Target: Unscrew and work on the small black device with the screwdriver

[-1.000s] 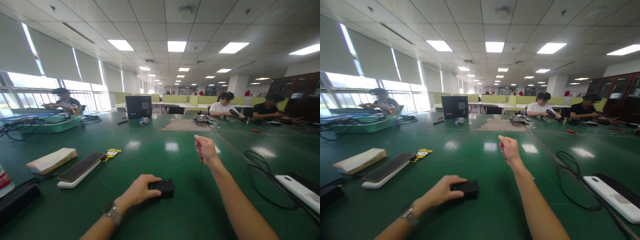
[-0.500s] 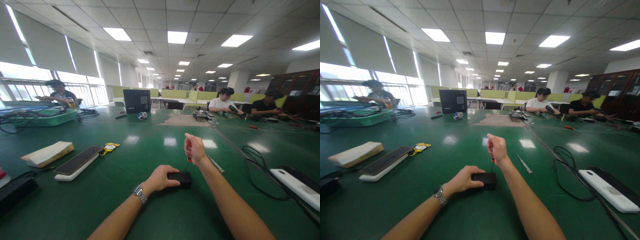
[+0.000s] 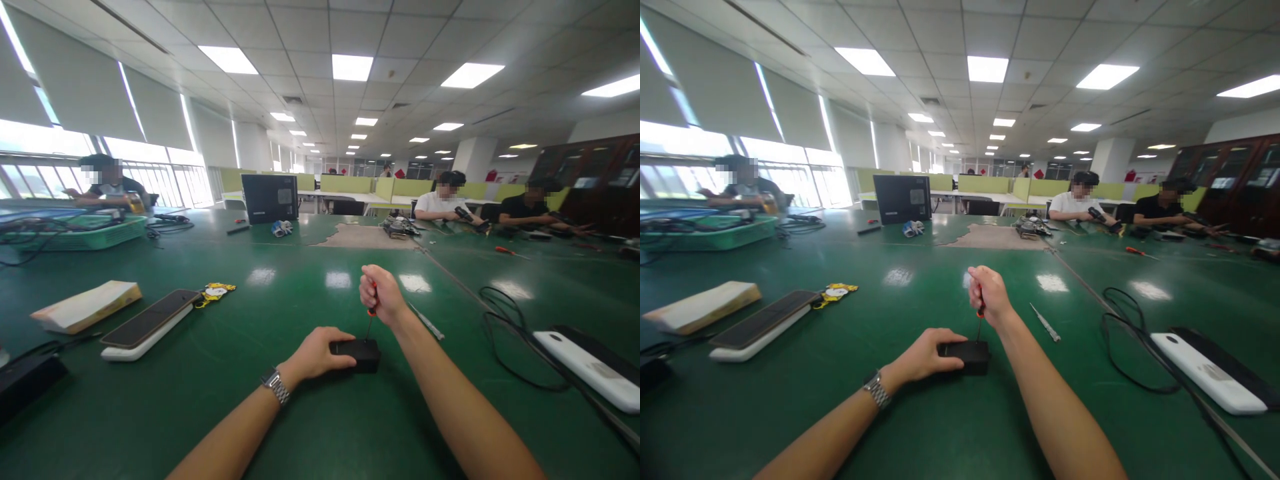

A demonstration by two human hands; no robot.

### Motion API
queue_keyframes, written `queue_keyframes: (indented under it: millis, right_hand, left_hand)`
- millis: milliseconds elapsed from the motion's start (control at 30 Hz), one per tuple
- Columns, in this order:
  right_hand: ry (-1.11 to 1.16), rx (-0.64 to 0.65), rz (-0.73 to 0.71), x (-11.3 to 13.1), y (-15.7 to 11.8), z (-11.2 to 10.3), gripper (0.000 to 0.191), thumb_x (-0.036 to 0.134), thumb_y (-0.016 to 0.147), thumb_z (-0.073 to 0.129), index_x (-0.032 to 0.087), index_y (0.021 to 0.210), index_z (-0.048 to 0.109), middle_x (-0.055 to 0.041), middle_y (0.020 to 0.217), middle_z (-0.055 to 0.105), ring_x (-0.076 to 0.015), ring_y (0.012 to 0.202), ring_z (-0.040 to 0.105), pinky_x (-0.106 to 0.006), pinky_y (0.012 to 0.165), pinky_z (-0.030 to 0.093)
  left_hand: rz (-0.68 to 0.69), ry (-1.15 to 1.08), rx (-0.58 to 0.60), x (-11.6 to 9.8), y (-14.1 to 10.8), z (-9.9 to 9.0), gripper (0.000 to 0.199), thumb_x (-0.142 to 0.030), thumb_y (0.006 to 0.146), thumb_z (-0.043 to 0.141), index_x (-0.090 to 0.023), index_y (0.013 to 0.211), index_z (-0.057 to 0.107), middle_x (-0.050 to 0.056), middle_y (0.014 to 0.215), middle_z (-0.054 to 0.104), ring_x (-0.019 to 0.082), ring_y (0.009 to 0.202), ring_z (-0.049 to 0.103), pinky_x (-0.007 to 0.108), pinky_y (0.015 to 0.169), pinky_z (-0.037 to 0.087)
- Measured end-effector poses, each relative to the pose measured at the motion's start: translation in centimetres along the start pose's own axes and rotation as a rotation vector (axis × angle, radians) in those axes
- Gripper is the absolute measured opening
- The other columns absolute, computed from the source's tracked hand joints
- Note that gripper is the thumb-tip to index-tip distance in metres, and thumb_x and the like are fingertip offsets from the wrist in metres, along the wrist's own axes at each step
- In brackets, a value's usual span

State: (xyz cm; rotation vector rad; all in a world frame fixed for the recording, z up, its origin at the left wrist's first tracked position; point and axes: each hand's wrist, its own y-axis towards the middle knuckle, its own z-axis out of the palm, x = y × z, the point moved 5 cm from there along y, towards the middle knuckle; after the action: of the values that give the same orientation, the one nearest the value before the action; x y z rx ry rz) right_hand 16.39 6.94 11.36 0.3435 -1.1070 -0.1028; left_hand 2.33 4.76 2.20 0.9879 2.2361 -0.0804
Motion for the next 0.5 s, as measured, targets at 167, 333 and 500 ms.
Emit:
queue_keyframes:
  millis: [167, 333, 500]
  right_hand:
    - [0.021, -0.024, -0.012, -0.2, 0.4, -0.9, 0.034, 0.032, 0.069, 0.071, 0.018, 0.056, 0.043, 0.0081, 0.05, 0.044, -0.006, 0.044, 0.042, -0.018, 0.043, 0.038]
    - [-0.055, -0.027, -0.048, -0.5, 0.6, -1.3, 0.033, 0.039, 0.071, 0.071, 0.019, 0.057, 0.049, 0.0073, 0.048, 0.05, -0.0068, 0.04, 0.044, -0.025, 0.054, 0.047]
    - [-0.14, -0.105, -0.013, -0.9, 0.8, -2.1, 0.029, 0.037, 0.067, 0.073, 0.017, 0.057, 0.055, 0.0038, 0.053, 0.056, -0.0087, 0.048, 0.051, -0.023, 0.052, 0.046]
  left_hand:
    - [-0.015, -0.043, -0.004, 0.3, 0.0, 0.1, 0.048, -0.046, 0.075, 0.073, -0.021, 0.115, 0.067, 0.004, 0.103, 0.069, 0.021, 0.089, 0.061, 0.025, 0.077, 0.044]
    - [-0.015, -0.1, -0.022, 0.8, 0.0, 0.4, 0.046, -0.044, 0.074, 0.075, -0.023, 0.114, 0.067, 0.002, 0.101, 0.069, 0.019, 0.087, 0.061, 0.024, 0.076, 0.043]
    - [-0.004, -0.113, -0.022, 1.0, 0.0, 0.5, 0.046, -0.044, 0.074, 0.075, -0.023, 0.114, 0.067, 0.001, 0.1, 0.069, 0.019, 0.085, 0.061, 0.024, 0.073, 0.043]
